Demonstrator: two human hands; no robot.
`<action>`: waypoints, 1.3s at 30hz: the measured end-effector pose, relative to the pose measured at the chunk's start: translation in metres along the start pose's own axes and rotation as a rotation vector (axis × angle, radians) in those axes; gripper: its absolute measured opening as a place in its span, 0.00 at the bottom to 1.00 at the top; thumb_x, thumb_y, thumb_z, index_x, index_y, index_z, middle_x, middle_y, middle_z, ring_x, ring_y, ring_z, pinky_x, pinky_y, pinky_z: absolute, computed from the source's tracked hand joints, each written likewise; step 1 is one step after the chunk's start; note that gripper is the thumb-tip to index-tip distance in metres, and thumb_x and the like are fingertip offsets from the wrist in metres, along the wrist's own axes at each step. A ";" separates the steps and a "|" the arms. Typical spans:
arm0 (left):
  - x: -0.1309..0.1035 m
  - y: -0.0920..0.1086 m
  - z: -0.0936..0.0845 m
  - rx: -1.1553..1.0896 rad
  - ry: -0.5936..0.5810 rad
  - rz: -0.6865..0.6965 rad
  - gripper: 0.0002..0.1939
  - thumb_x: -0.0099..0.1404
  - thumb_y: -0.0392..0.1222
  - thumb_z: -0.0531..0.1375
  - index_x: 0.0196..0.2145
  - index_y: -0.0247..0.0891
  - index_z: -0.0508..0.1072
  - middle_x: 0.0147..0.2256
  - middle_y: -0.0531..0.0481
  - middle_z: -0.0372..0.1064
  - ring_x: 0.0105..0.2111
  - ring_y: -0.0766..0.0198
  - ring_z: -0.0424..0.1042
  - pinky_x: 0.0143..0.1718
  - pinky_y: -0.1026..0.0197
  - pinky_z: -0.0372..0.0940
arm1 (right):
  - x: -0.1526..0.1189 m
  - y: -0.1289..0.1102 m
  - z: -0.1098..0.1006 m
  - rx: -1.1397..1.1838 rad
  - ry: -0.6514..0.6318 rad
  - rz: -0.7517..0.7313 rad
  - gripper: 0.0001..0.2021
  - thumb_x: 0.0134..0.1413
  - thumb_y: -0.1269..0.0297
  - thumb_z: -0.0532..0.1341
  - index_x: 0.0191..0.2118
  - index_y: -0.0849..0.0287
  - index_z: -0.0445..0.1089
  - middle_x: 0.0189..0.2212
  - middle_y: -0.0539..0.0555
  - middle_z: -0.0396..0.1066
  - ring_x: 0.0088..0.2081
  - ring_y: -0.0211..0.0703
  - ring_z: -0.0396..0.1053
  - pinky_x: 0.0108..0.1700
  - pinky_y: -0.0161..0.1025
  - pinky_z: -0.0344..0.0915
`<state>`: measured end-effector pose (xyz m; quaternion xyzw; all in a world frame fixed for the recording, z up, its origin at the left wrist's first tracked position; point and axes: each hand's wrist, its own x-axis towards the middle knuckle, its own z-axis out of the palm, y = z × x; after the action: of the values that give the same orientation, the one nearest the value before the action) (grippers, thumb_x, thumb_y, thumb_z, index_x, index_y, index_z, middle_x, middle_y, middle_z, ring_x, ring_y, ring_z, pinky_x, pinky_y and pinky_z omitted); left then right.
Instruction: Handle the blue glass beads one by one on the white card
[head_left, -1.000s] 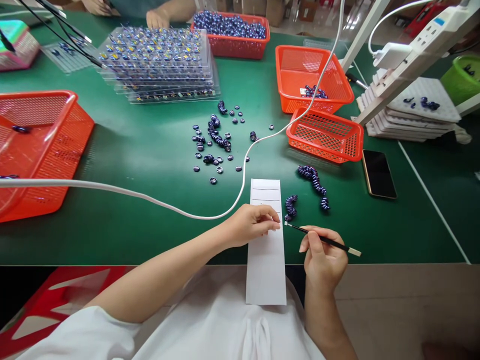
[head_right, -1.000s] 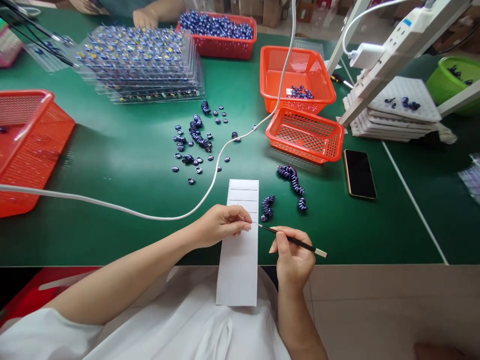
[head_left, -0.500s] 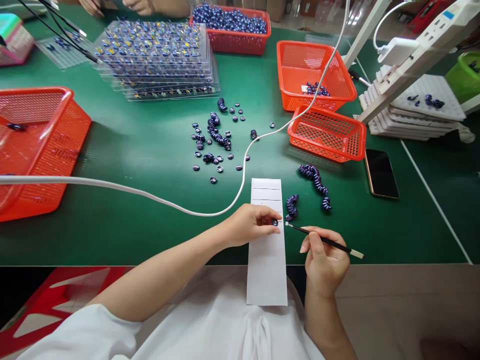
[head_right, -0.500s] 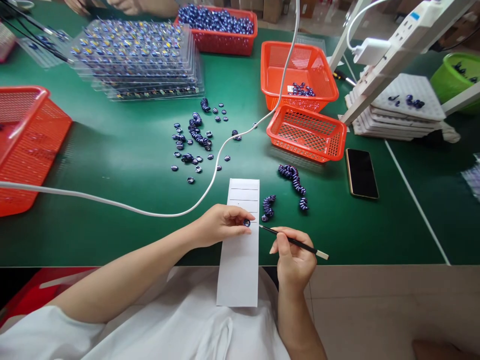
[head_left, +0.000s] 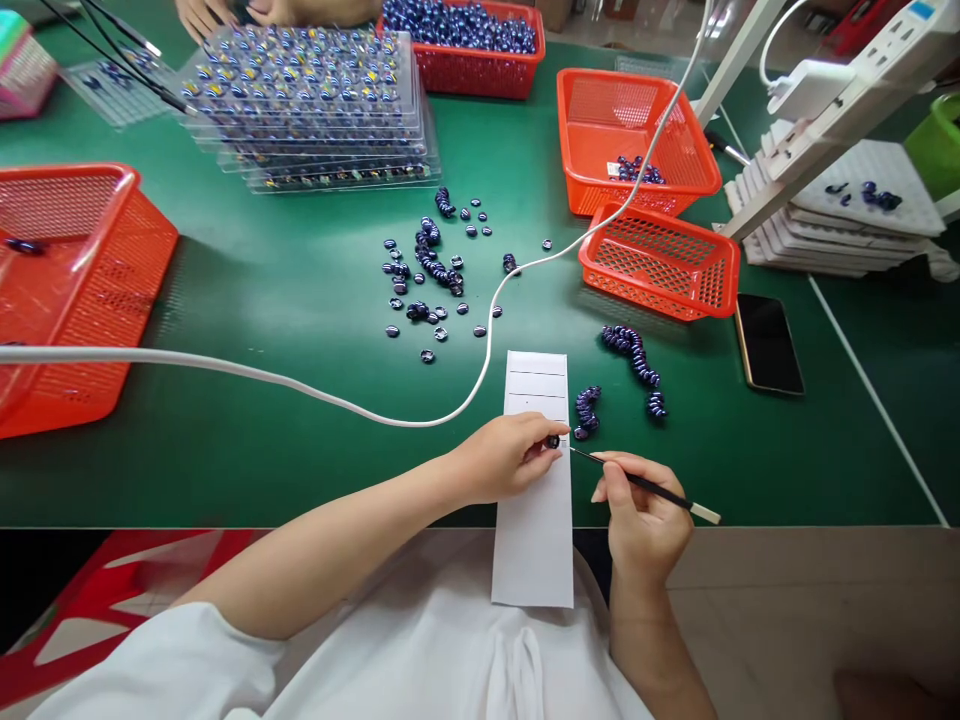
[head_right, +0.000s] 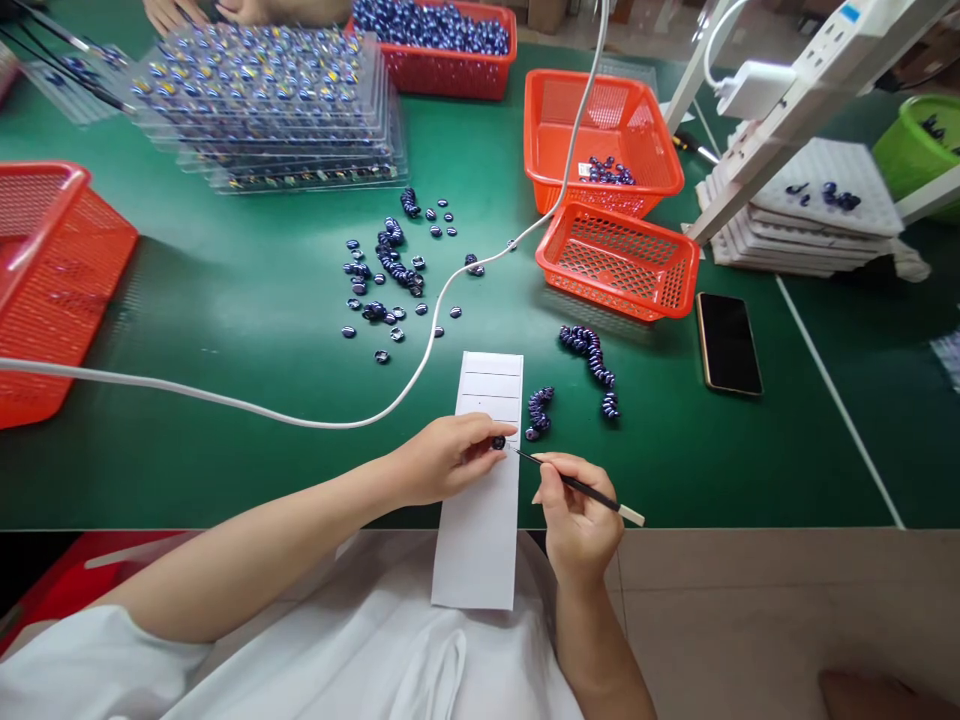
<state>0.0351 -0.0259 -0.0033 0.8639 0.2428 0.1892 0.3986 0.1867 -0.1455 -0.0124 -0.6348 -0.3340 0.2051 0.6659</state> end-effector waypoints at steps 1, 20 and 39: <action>0.000 0.000 0.000 0.002 0.003 0.006 0.15 0.68 0.37 0.57 0.51 0.33 0.72 0.32 0.47 0.72 0.31 0.63 0.72 0.35 0.62 0.68 | 0.000 0.000 0.000 0.007 0.006 0.002 0.03 0.54 0.68 0.68 0.35 0.59 0.74 0.34 0.53 0.78 0.20 0.33 0.69 0.21 0.34 0.68; -0.001 0.001 0.003 -0.059 -0.042 0.176 0.21 0.71 0.32 0.47 0.60 0.36 0.64 0.40 0.42 0.70 0.38 0.60 0.71 0.40 0.60 0.69 | 0.006 -0.001 -0.002 0.378 -0.173 -0.026 0.05 0.57 0.70 0.66 0.38 0.54 0.72 0.34 0.49 0.78 0.26 0.38 0.75 0.32 0.41 0.74; 0.000 0.004 -0.001 -0.263 -0.132 0.017 0.19 0.68 0.30 0.52 0.55 0.38 0.60 0.47 0.43 0.76 0.47 0.60 0.75 0.48 0.57 0.69 | -0.003 -0.001 0.006 0.413 -0.341 0.062 0.05 0.59 0.69 0.65 0.40 0.52 0.71 0.37 0.48 0.77 0.31 0.40 0.78 0.51 0.56 0.73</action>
<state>0.0357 -0.0282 0.0006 0.8167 0.1821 0.1656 0.5220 0.1807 -0.1435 -0.0125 -0.4517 -0.3731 0.3931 0.7087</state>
